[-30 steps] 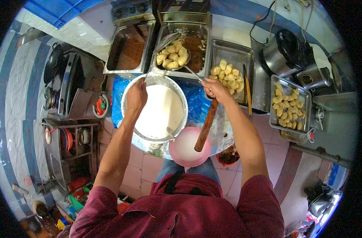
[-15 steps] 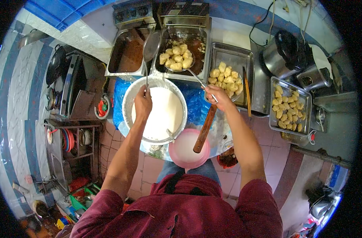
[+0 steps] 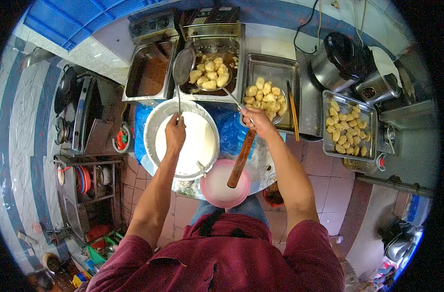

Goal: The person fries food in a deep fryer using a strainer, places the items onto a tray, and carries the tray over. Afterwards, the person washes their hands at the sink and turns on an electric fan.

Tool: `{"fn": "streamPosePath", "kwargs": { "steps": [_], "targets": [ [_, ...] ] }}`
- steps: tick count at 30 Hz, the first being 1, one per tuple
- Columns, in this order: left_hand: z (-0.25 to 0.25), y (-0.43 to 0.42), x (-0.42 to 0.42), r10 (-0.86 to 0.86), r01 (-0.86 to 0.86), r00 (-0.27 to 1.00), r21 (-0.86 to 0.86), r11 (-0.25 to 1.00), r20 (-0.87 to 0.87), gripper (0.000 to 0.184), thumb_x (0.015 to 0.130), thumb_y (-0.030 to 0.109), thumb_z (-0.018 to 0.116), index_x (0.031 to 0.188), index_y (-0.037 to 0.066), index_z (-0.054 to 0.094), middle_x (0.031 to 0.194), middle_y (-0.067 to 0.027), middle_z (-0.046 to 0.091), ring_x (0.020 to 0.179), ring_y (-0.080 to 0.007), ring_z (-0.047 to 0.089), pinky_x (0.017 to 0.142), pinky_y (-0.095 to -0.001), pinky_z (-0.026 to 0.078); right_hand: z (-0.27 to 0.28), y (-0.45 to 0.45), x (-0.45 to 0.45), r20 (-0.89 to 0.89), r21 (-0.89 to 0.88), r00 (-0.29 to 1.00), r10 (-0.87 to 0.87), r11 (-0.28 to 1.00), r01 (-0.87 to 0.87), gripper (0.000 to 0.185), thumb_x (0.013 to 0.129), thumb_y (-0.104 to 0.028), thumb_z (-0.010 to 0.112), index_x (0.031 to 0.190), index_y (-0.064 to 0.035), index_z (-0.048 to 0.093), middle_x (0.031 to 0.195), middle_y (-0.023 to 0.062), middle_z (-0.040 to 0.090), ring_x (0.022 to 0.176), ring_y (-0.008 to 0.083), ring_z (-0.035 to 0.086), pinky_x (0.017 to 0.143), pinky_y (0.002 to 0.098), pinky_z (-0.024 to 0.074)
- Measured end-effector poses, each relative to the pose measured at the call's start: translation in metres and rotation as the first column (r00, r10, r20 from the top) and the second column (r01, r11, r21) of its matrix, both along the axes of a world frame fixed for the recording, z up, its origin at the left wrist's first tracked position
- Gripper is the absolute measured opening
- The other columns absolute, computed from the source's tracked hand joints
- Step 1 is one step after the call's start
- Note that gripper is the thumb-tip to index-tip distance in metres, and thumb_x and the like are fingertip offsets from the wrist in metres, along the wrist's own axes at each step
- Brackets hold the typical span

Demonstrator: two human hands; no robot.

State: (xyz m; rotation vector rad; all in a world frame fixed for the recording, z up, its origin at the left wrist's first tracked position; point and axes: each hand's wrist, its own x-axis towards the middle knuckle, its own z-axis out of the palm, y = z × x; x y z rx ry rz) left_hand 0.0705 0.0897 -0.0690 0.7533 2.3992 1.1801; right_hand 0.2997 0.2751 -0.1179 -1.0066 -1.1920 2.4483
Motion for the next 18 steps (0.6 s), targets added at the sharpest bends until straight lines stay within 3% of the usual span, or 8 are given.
{"fn": "streamPosePath", "kwargs": {
  "steps": [2, 6, 8, 14, 18],
  "targets": [
    [-0.002, -0.001, 0.005, -0.047, 0.049, 0.996, 0.023, 0.999, -0.072, 0.037, 0.093, 0.019, 0.051, 0.12, -0.007, 0.055, 0.07, -0.0073, 0.058, 0.062, -0.0148, 0.054, 0.059, -0.0293, 0.044, 0.001, 0.0, 0.002, 0.001, 0.003, 1.0, 0.002, 1.0, -0.002, 0.028, 0.095, -0.026, 0.053, 0.112, -0.0047, 0.058, 0.064, -0.0063, 0.042, 0.052, 0.0025, 0.033, 0.043, 0.0182, 0.0216],
    [-0.014, 0.0, 0.001, 0.003, -0.003, 1.0, 0.064, 0.998, 0.004, 0.035, 0.094, 0.018, 0.05, 0.12, -0.006, 0.055, 0.068, -0.005, 0.055, 0.056, -0.0118, 0.05, 0.052, -0.0264, 0.04, -0.002, 0.002, 0.005, 0.003, -0.005, 1.0, 0.002, 1.0, -0.002, 0.026, 0.094, -0.027, 0.054, 0.11, -0.0063, 0.058, 0.064, -0.0069, 0.042, 0.051, 0.0023, 0.033, 0.043, 0.0184, 0.0215],
    [-0.011, -0.001, 0.003, 0.049, -0.063, 0.973, 0.057, 0.996, 0.228, 0.033, 0.093, 0.017, 0.051, 0.117, -0.003, 0.058, 0.067, -0.009, 0.059, 0.059, -0.0141, 0.053, 0.056, -0.0293, 0.043, -0.002, 0.003, 0.007, -0.018, -0.012, 1.0, 0.007, 1.0, -0.008, 0.026, 0.094, -0.027, 0.054, 0.109, -0.0065, 0.059, 0.064, -0.007, 0.042, 0.051, 0.0023, 0.033, 0.043, 0.0184, 0.0216],
    [-0.001, 0.0, 0.017, 0.042, -0.087, 0.941, 0.118, 0.989, 0.336, 0.033, 0.096, 0.016, 0.047, 0.123, -0.002, 0.054, 0.066, -0.0018, 0.05, 0.05, -0.0065, 0.042, 0.043, -0.0215, 0.033, -0.003, 0.007, 0.014, -0.085, -0.039, 0.996, 0.004, 0.999, -0.007, 0.026, 0.093, -0.027, 0.056, 0.109, -0.0064, 0.058, 0.064, -0.0072, 0.042, 0.05, 0.0021, 0.033, 0.042, 0.018, 0.0219],
    [0.001, 0.004, 0.02, 0.056, -0.1, 0.952, 0.133, 0.986, 0.3, 0.032, 0.096, 0.017, 0.047, 0.122, -0.002, 0.054, 0.065, -0.0019, 0.05, 0.049, -0.0067, 0.042, 0.042, -0.0219, 0.034, 0.001, 0.009, 0.017, -0.072, -0.042, 0.997, -0.015, 0.999, 0.012, 0.027, 0.092, -0.026, 0.057, 0.109, -0.0055, 0.058, 0.064, -0.0066, 0.042, 0.05, 0.002, 0.034, 0.042, 0.0176, 0.0219]
  ]
}}
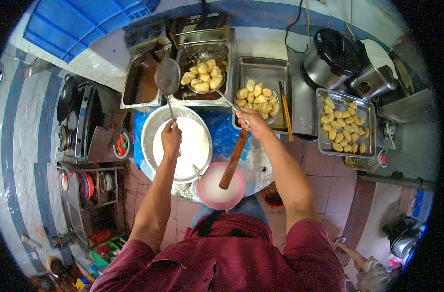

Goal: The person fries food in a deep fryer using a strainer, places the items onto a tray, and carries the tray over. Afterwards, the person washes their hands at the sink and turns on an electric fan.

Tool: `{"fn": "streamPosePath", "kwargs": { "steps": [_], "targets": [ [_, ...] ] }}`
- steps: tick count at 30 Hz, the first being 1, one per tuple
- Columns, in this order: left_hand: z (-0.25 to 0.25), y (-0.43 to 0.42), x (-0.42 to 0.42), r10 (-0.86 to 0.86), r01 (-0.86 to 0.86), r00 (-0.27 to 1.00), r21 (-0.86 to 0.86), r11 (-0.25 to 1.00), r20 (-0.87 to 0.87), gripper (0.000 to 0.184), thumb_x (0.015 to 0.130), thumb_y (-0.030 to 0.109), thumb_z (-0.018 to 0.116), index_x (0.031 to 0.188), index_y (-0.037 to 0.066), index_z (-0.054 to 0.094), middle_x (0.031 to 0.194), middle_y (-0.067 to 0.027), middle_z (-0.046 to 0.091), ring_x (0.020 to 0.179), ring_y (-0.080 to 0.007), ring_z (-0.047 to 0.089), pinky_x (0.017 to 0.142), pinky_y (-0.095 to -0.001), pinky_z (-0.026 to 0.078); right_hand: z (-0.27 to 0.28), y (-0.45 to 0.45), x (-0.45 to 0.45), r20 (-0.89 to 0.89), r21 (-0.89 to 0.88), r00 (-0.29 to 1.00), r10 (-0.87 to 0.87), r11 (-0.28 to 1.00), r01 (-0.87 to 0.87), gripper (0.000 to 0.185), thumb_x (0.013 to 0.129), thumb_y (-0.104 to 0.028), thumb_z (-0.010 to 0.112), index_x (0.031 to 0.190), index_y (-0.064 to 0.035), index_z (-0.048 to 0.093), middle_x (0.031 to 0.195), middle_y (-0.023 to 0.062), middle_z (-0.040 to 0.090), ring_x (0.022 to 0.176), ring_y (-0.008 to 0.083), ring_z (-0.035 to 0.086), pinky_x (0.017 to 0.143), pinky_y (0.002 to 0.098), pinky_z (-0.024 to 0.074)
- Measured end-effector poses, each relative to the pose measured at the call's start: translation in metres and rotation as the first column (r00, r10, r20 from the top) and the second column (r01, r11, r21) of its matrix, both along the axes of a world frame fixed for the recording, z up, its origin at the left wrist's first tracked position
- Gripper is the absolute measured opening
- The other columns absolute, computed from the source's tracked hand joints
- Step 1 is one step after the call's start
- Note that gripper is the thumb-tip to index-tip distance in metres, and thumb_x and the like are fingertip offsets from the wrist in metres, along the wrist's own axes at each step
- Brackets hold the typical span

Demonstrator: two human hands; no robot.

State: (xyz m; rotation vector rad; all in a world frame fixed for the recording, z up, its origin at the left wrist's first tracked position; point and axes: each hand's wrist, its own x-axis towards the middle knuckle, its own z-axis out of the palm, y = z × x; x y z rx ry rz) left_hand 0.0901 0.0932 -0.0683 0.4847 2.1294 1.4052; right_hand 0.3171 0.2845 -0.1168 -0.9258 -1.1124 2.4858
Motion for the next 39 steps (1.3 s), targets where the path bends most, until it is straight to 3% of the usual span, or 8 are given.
{"fn": "streamPosePath", "kwargs": {
  "steps": [6, 11, 12, 18, 25, 27, 34, 39],
  "targets": [
    [-0.002, -0.002, 0.004, 0.024, -0.029, 0.994, 0.045, 0.999, 0.107, 0.028, 0.096, 0.017, 0.047, 0.114, -0.001, 0.057, 0.064, -0.0025, 0.051, 0.048, -0.0073, 0.043, 0.041, -0.0226, 0.034, 0.008, 0.011, 0.02, -0.045, 0.018, 0.998, -0.048, 0.999, 0.049, 0.024, 0.092, -0.025, 0.057, 0.107, -0.0054, 0.058, 0.065, -0.0061, 0.043, 0.051, 0.0024, 0.035, 0.042, 0.0177, 0.0226],
    [0.005, 0.0, 0.013, 0.016, -0.018, 0.991, 0.018, 1.0, 0.13, 0.03, 0.097, 0.016, 0.044, 0.119, -0.003, 0.053, 0.065, -0.003, 0.051, 0.049, -0.0074, 0.043, 0.043, -0.0228, 0.034, 0.022, 0.028, 0.048, -0.081, 0.061, 0.991, -0.102, 0.992, 0.107, 0.024, 0.092, -0.025, 0.056, 0.106, -0.0052, 0.056, 0.064, -0.0065, 0.042, 0.051, 0.0025, 0.034, 0.044, 0.0178, 0.023],
    [0.002, 0.0, 0.014, 0.012, -0.016, 0.99, 0.029, 0.999, 0.137, 0.03, 0.097, 0.017, 0.044, 0.119, -0.003, 0.053, 0.065, -0.0031, 0.051, 0.049, -0.0074, 0.043, 0.043, -0.0229, 0.034, 0.024, 0.032, 0.056, -0.071, 0.061, 0.99, -0.123, 0.99, 0.127, 0.031, 0.093, -0.022, 0.055, 0.117, -0.0023, 0.055, 0.065, -0.0064, 0.04, 0.053, 0.0023, 0.035, 0.045, 0.0171, 0.0253],
    [0.001, 0.001, 0.017, -0.011, 0.004, 0.992, 0.056, 0.998, 0.126, 0.031, 0.098, 0.018, 0.044, 0.119, -0.002, 0.053, 0.066, -0.0033, 0.051, 0.049, -0.0074, 0.044, 0.042, -0.0229, 0.036, 0.014, 0.061, 0.114, 0.018, 0.133, 0.963, -0.269, 0.955, 0.264, 0.028, 0.093, -0.022, 0.056, 0.114, -0.0038, 0.057, 0.064, -0.0063, 0.042, 0.052, 0.0023, 0.035, 0.045, 0.0175, 0.0246],
    [0.002, 0.001, 0.027, -0.017, 0.006, 0.986, 0.066, 0.998, 0.166, 0.032, 0.098, 0.018, 0.044, 0.122, -0.002, 0.052, 0.065, -0.0008, 0.048, 0.049, -0.0061, 0.042, 0.043, -0.0206, 0.035, -0.024, 0.089, 0.163, 0.134, 0.159, 0.924, -0.358, 0.928, 0.336, 0.022, 0.092, -0.019, 0.057, 0.111, -0.0081, 0.06, 0.064, -0.0063, 0.046, 0.052, 0.002, 0.037, 0.045, 0.0179, 0.0247],
    [0.001, 0.002, 0.03, -0.01, 0.003, 0.985, 0.041, 0.999, 0.173, 0.032, 0.098, 0.018, 0.044, 0.122, -0.001, 0.052, 0.065, -0.0008, 0.048, 0.049, -0.006, 0.042, 0.043, -0.0207, 0.035, -0.029, 0.088, 0.165, 0.238, 0.19, 0.884, -0.402, 0.912, 0.364, 0.023, 0.092, -0.019, 0.058, 0.111, -0.008, 0.061, 0.065, -0.0063, 0.046, 0.052, 0.0023, 0.036, 0.044, 0.018, 0.0239],
    [-0.004, 0.002, 0.039, -0.005, -0.005, 0.98, 0.052, 0.999, 0.2, 0.033, 0.098, 0.018, 0.044, 0.123, -0.002, 0.052, 0.065, -0.0012, 0.049, 0.049, -0.0062, 0.043, 0.043, -0.021, 0.035, -0.082, 0.083, 0.174, 0.219, 0.188, 0.904, -0.368, 0.925, 0.331, 0.031, 0.092, -0.024, 0.059, 0.117, -0.0068, 0.059, 0.065, -0.0062, 0.045, 0.052, 0.0033, 0.036, 0.045, 0.0181, 0.0243],
    [-0.003, 0.005, 0.042, -0.012, 0.002, 0.981, 0.051, 0.999, 0.195, 0.032, 0.098, 0.018, 0.044, 0.121, -0.002, 0.053, 0.066, -0.0016, 0.05, 0.05, -0.0066, 0.043, 0.043, -0.0215, 0.036, -0.079, 0.072, 0.166, 0.255, 0.19, 0.862, -0.437, 0.897, 0.398, 0.02, 0.092, -0.025, 0.058, 0.099, -0.0073, 0.063, 0.061, -0.0054, 0.043, 0.048, 0.0038, 0.034, 0.044, 0.0187, 0.0238]
  ]
}}
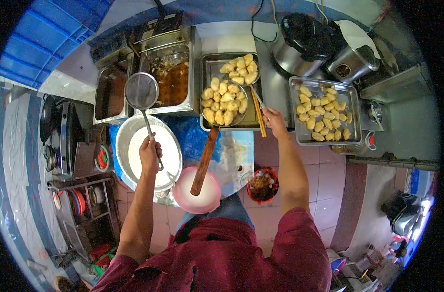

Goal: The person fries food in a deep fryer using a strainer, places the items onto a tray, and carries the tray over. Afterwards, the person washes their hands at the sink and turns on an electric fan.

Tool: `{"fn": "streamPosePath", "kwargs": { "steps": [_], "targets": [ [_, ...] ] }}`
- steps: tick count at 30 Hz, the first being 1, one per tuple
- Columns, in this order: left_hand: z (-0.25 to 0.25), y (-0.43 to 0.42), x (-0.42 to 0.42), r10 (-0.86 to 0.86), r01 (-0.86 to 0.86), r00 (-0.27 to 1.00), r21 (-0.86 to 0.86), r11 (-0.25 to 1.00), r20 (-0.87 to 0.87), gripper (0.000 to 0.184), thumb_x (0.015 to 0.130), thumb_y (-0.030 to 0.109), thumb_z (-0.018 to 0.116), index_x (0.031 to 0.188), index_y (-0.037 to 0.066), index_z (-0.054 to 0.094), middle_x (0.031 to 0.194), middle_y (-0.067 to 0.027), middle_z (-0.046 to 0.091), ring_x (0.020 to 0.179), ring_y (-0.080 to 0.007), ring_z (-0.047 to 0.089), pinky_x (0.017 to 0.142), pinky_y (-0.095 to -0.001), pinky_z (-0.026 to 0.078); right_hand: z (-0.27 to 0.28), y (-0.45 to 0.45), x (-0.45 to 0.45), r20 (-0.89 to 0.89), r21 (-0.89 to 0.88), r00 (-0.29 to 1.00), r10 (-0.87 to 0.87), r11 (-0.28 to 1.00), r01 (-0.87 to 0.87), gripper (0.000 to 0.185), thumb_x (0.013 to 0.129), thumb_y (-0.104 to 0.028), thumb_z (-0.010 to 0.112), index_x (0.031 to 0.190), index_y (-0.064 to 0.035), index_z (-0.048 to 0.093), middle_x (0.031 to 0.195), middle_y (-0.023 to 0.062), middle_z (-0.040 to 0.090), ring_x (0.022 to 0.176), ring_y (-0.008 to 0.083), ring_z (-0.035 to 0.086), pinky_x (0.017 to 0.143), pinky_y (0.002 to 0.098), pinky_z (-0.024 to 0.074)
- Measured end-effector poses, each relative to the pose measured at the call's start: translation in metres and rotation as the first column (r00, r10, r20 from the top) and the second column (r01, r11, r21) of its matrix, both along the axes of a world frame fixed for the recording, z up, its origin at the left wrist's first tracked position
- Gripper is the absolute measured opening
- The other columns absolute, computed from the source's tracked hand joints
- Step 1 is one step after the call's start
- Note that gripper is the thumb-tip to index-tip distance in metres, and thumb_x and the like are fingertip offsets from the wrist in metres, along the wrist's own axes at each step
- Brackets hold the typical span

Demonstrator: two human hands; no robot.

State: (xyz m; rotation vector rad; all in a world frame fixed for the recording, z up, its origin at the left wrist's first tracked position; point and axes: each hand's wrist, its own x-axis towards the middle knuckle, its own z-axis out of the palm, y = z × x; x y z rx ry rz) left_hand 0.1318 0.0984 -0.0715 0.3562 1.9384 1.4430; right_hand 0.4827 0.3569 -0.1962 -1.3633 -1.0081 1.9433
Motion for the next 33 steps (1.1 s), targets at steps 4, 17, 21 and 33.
{"fn": "streamPosePath", "kwargs": {
  "steps": [4, 17, 21, 33],
  "targets": [
    [-0.001, 0.003, 0.001, 0.003, -0.004, 0.999, 0.038, 0.999, 0.041, 0.031, 0.098, 0.017, 0.044, 0.12, -0.002, 0.054, 0.066, -0.002, 0.05, 0.05, -0.0067, 0.043, 0.044, -0.0215, 0.036, -0.016, 0.009, 0.002, 0.142, 0.145, 0.989, 0.05, 0.987, -0.071, 0.018, 0.091, -0.023, 0.059, 0.097, -0.0063, 0.062, 0.06, -0.0053, 0.042, 0.048, 0.0035, 0.033, 0.043, 0.0198, 0.0233],
    [-0.001, 0.013, 0.012, -0.011, 0.0, 0.98, 0.055, 0.998, 0.2, 0.031, 0.097, 0.016, 0.043, 0.121, 0.0, 0.053, 0.071, -0.0044, 0.052, 0.055, -0.0106, 0.05, 0.047, -0.0238, 0.042, -0.056, 0.012, 0.01, 0.592, 0.526, 0.775, -0.22, 0.834, -0.166, 0.035, 0.085, -0.033, 0.065, 0.099, -0.0011, 0.059, 0.086, 0.014, 0.064, 0.078, 0.0245, 0.061, 0.072, 0.0363, 0.0464],
    [-0.002, 0.025, 0.017, -0.008, -0.086, 0.87, 0.168, 0.982, 0.493, 0.03, 0.094, 0.013, 0.043, 0.122, 0.003, 0.05, 0.085, -0.0073, 0.055, 0.068, -0.0165, 0.057, 0.062, -0.0294, 0.05, -0.029, 0.01, -0.004, 0.501, 0.865, 0.548, -0.67, 0.391, -0.313, 0.033, 0.086, -0.033, 0.063, 0.101, -0.0034, 0.06, 0.089, 0.0127, 0.065, 0.079, 0.0238, 0.063, 0.073, 0.037, 0.0481],
    [-0.004, 0.066, 0.06, -0.311, 0.158, 0.681, 0.281, 0.946, 0.663, 0.027, 0.094, 0.024, 0.048, 0.118, 0.014, 0.054, 0.095, -0.0022, 0.057, 0.077, -0.0135, 0.052, 0.065, -0.0313, 0.045, 0.128, -0.135, -0.162, -0.306, 0.016, 0.872, 0.382, 0.918, -0.396, 0.021, 0.093, -0.023, 0.051, 0.106, -0.0079, 0.058, 0.074, 0.0008, 0.057, 0.057, 0.0091, 0.05, 0.048, 0.0217, 0.0368]
  ]
}}
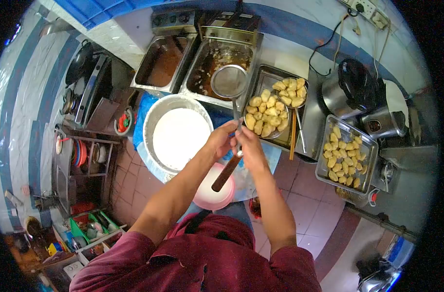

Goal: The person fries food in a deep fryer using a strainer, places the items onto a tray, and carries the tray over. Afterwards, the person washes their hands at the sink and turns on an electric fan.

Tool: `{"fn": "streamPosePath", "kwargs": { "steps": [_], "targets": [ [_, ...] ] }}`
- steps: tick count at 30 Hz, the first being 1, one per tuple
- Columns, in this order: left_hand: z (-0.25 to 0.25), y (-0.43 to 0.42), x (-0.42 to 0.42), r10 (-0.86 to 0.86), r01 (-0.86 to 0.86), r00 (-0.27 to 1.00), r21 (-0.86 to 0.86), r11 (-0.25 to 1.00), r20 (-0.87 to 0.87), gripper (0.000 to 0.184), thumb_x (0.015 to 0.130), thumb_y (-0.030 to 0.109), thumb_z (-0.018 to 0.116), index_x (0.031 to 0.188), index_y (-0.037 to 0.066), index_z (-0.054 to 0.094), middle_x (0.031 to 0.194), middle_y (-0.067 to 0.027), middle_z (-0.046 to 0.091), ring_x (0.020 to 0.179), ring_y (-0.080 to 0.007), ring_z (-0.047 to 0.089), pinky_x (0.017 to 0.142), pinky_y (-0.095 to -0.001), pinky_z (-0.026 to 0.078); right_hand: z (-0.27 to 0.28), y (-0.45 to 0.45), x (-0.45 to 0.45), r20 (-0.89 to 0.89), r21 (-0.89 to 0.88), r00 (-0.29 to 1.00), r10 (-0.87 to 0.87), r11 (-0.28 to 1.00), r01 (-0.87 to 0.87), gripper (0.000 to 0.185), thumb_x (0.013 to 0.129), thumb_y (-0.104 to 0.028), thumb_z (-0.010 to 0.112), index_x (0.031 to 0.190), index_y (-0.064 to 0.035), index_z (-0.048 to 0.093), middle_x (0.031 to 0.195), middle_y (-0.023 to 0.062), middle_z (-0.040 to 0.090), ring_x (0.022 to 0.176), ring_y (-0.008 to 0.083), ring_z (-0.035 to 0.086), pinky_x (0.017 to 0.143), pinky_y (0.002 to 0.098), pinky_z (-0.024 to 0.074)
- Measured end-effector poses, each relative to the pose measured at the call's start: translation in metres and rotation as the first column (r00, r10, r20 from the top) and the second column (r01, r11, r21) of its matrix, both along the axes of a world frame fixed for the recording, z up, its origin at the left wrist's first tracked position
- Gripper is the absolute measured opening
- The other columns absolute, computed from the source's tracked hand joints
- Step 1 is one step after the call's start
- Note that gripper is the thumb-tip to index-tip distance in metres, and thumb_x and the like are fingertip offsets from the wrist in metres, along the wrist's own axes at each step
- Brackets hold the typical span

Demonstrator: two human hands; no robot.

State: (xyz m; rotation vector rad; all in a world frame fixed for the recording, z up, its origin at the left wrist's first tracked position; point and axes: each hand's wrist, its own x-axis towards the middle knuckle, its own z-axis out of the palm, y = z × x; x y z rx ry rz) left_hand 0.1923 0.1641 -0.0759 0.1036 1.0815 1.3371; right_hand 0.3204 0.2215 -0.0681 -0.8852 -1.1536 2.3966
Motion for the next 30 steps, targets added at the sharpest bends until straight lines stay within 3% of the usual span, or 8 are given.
{"fn": "streamPosePath", "kwargs": {
  "steps": [6, 8, 11, 18, 22, 24, 26, 30],
  "targets": [
    [0.033, -0.065, -0.005, 0.095, -0.127, 0.912, -0.055, 0.99, -0.398, 0.034, 0.094, 0.029, 0.053, 0.121, 0.009, 0.056, 0.094, -0.0046, 0.064, 0.076, -0.0124, 0.055, 0.069, -0.0284, 0.046, -0.003, 0.047, -0.023, 0.307, 0.421, 0.951, -0.043, 0.902, -0.095, 0.027, 0.093, -0.016, 0.046, 0.114, -0.0027, 0.057, 0.075, 0.0063, 0.06, 0.059, 0.0172, 0.056, 0.053, 0.028, 0.0431],
    [0.03, -0.113, -0.02, 0.117, -0.137, 0.894, -0.017, 0.99, -0.433, 0.031, 0.094, 0.024, 0.053, 0.117, 0.005, 0.058, 0.091, -0.0045, 0.063, 0.071, -0.0102, 0.054, 0.064, -0.0239, 0.046, -0.008, 0.059, -0.041, 0.385, 0.861, 0.856, -0.346, 0.469, -0.197, 0.032, 0.093, -0.015, 0.044, 0.12, -0.0021, 0.055, 0.088, 0.0168, 0.065, 0.08, 0.0331, 0.063, 0.07, 0.0396, 0.0477],
    [0.033, -0.195, -0.039, 0.133, -0.23, 0.76, -0.073, 0.97, -0.636, 0.028, 0.093, 0.022, 0.054, 0.11, 0.002, 0.062, 0.084, -0.0029, 0.061, 0.064, -0.0076, 0.05, 0.057, -0.0208, 0.042, 0.014, 0.059, -0.061, 0.414, 0.872, 0.845, -0.338, 0.413, -0.262, 0.033, 0.092, -0.015, 0.043, 0.121, -0.0055, 0.055, 0.101, 0.0227, 0.063, 0.1, 0.042, 0.056, 0.084, 0.0467, 0.0436],
    [-0.038, -0.436, -0.089, 0.058, -0.43, 0.732, -0.395, 0.812, -0.679, 0.028, 0.091, 0.023, 0.053, 0.111, 0.004, 0.06, 0.075, -0.0033, 0.06, 0.057, -0.0077, 0.049, 0.049, -0.0218, 0.04, 0.013, 0.018, -0.081, 0.523, 0.84, 0.801, -0.291, 0.333, -0.428, 0.03, 0.089, -0.015, 0.046, 0.116, -0.0108, 0.059, 0.094, 0.0215, 0.064, 0.089, 0.0419, 0.059, 0.075, 0.0483, 0.0469],
    [-0.088, -0.568, -0.088, 0.109, -0.453, 0.845, -0.592, 0.667, -0.523, 0.024, 0.093, 0.029, 0.053, 0.095, 0.007, 0.06, 0.068, -0.004, 0.057, 0.05, -0.0085, 0.047, 0.043, -0.0238, 0.038, 0.018, -0.017, -0.066, 0.556, 0.831, 0.764, -0.326, 0.217, -0.512, 0.029, 0.089, -0.013, 0.047, 0.114, -0.0105, 0.061, 0.086, 0.0219, 0.065, 0.084, 0.0408, 0.061, 0.076, 0.0477, 0.0474],
    [-0.156, -0.661, -0.078, 0.372, -0.52, 0.84, -0.394, 0.757, -0.395, 0.023, 0.093, 0.031, 0.053, 0.088, 0.01, 0.058, 0.064, -0.0036, 0.055, 0.047, -0.01, 0.047, 0.041, -0.0245, 0.037, 0.024, -0.032, -0.056, 0.55, 0.834, 0.754, -0.357, 0.198, -0.515, 0.03, 0.089, -0.012, 0.046, 0.115, -0.0109, 0.061, 0.086, 0.0216, 0.065, 0.084, 0.0402, 0.061, 0.076, 0.0475, 0.0477],
    [-0.128, -0.668, -0.071, 0.057, -0.366, 0.906, -0.71, 0.602, -0.419, 0.024, 0.092, 0.035, 0.054, 0.087, 0.011, 0.057, 0.061, -0.0023, 0.054, 0.046, -0.0101, 0.047, 0.039, -0.0242, 0.036, 0.039, -0.045, -0.055, 0.607, 0.783, 0.679, -0.412, 0.166, -0.599, 0.033, 0.088, -0.009, 0.045, 0.118, -0.0117, 0.06, 0.086, 0.0208, 0.065, 0.084, 0.0379, 0.063, 0.074, 0.0464, 0.0489],
    [-0.18, -0.721, -0.085, 0.123, -0.264, 0.963, -0.744, 0.614, -0.24, 0.024, 0.092, 0.036, 0.056, 0.086, 0.012, 0.058, 0.06, -0.0022, 0.054, 0.046, -0.0101, 0.047, 0.039, -0.0243, 0.035, 0.04, -0.054, -0.047, 0.493, 0.768, 0.662, -0.564, -0.076, -0.636, 0.04, 0.082, -0.006, 0.05, 0.12, -0.0125, 0.06, 0.084, 0.019, 0.065, 0.075, 0.0348, 0.065, 0.067, 0.0436, 0.0508]
  ]
}}
